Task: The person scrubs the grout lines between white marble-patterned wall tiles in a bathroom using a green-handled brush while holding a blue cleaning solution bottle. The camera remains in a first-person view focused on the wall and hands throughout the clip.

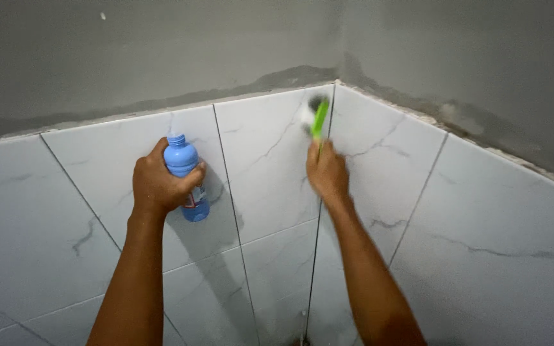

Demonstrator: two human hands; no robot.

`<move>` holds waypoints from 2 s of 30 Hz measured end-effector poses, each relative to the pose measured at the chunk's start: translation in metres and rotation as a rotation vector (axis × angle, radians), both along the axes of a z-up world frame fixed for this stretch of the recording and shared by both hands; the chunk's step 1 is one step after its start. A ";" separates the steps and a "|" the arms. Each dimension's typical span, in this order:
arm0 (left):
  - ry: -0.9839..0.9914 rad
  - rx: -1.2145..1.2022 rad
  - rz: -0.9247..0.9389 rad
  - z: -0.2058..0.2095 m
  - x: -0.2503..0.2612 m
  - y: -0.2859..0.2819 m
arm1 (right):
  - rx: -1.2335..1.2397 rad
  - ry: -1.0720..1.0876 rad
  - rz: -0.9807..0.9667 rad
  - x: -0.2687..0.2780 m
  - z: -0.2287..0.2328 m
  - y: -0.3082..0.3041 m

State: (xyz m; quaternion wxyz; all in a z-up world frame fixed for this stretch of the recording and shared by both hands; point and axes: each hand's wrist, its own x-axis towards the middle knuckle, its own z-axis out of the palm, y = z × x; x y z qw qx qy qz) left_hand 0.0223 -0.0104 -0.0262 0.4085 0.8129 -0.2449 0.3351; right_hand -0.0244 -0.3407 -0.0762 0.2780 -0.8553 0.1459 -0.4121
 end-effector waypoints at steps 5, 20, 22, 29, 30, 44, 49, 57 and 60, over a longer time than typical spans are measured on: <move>0.031 0.023 0.004 0.001 0.000 0.001 | -0.060 0.139 -0.091 -0.003 -0.022 0.014; 0.047 0.050 -0.026 0.006 -0.010 0.006 | 0.131 0.064 0.240 -0.107 -0.019 0.050; 0.068 0.052 -0.031 0.007 -0.014 0.007 | 0.090 -0.172 0.312 -0.104 -0.024 0.038; 0.062 0.044 -0.025 0.007 -0.015 0.008 | 0.247 -0.072 0.216 -0.114 -0.134 0.047; 0.044 0.034 -0.027 0.009 -0.014 0.007 | 0.247 -0.053 0.227 -0.110 -0.142 0.048; 0.074 0.050 -0.033 0.006 -0.008 0.004 | -0.087 -0.003 0.197 -0.075 0.001 0.054; 0.069 0.023 -0.046 0.011 -0.009 0.003 | -0.086 0.231 0.127 -0.080 -0.213 0.049; 0.026 0.029 0.005 0.003 -0.007 0.002 | 0.017 0.075 0.225 -0.077 -0.068 0.052; 0.043 0.053 -0.006 0.007 -0.005 0.003 | -0.117 -0.238 0.360 -0.043 -0.004 0.025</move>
